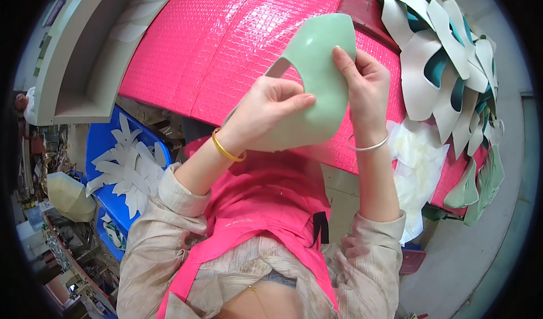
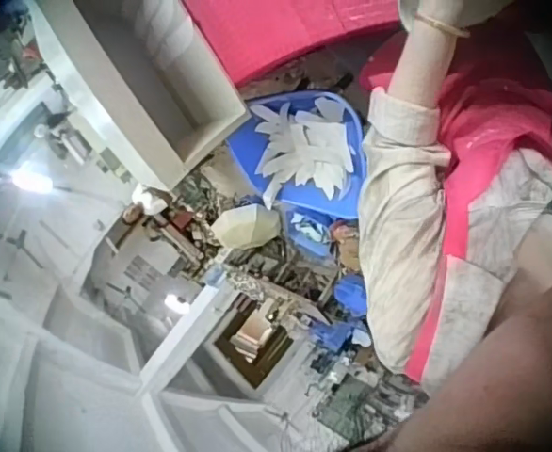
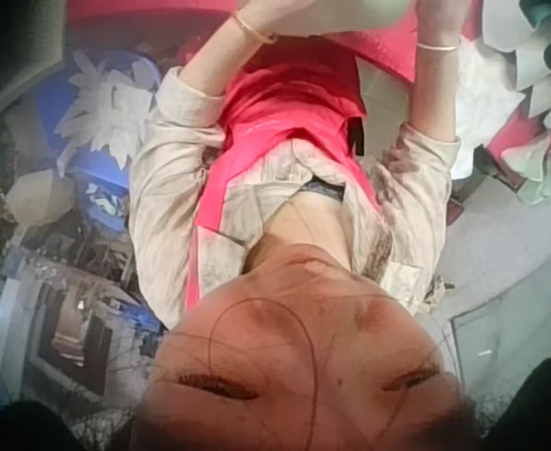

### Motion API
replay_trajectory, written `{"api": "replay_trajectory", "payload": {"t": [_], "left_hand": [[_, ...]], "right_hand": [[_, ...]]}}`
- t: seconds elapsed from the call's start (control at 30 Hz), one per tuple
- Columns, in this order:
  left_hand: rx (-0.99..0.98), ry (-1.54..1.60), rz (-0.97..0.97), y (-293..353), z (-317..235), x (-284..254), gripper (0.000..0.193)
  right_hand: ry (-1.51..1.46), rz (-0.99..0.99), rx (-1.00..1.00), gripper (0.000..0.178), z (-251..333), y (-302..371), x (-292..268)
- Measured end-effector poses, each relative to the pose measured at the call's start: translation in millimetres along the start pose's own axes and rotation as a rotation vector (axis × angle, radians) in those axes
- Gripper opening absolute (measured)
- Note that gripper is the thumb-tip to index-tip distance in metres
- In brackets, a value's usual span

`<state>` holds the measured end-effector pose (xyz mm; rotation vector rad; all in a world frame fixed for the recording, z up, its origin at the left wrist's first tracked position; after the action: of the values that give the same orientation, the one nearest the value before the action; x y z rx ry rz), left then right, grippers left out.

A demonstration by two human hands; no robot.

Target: The person assembles shoe components by hand on a pink textured work surface. They pick up white and green shoe parts, align them, and press them together to form a single unit. The person handles the parts one at a time, turning them over to check alignment and fit.

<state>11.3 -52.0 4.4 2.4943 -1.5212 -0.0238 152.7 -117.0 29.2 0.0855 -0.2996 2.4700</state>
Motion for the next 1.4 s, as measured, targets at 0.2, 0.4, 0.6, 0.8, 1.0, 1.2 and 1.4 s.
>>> {"api": "replay_trajectory", "payload": {"t": [0.2, 0.4, 0.6, 0.8, 1.0, 1.2, 1.4], "left_hand": [[-0.048, -0.165, -0.018, 27.9, 21.8, 7.1, 0.023], [-0.333, 0.137, 0.174, 92.5, 42.7, 23.1, 0.025], [-0.035, 0.268, 0.364, 74.2, 41.0, 58.2, 0.024], [0.339, -0.223, 0.2, 5.4, -29.8, 117.2, 0.023], [-0.008, -0.129, 0.12, -5.8, 6.0, 110.6, 0.018], [0.214, -0.773, 0.365, 17.3, 12.5, 125.1, 0.019], [0.218, -0.934, 0.38, -12.6, 14.2, 113.0, 0.019]], "right_hand": [[0.204, -0.003, -0.028, 0.021, 6.8, -9.6, -22.7], [0.138, 0.122, 0.155, 0.018, 2.8, -13.9, -42.7], [-0.177, 0.115, 0.076, 0.035, 50.0, 49.5, -65.3], [0.926, 0.3, -0.362, 0.031, 127.2, 137.1, -104.5], [1.778, -0.506, 0.051, 0.024, 156.8, 135.4, -390.0], [1.958, -0.169, 0.456, 0.051, 30.3, 181.0, -512.9], [1.595, -0.21, 0.808, 0.054, 67.6, 169.6, -488.3]]}}
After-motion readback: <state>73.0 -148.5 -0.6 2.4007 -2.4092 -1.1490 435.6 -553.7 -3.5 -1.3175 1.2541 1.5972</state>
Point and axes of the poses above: each hand's wrist, its own y-axis away from the middle knuckle, its own x-axis out of the palm, z = x × y, the point moved 4 cm from there along -y, towards the middle knuckle, and after that the axes turned 7 degrees about -x, right-handed, at the moved point
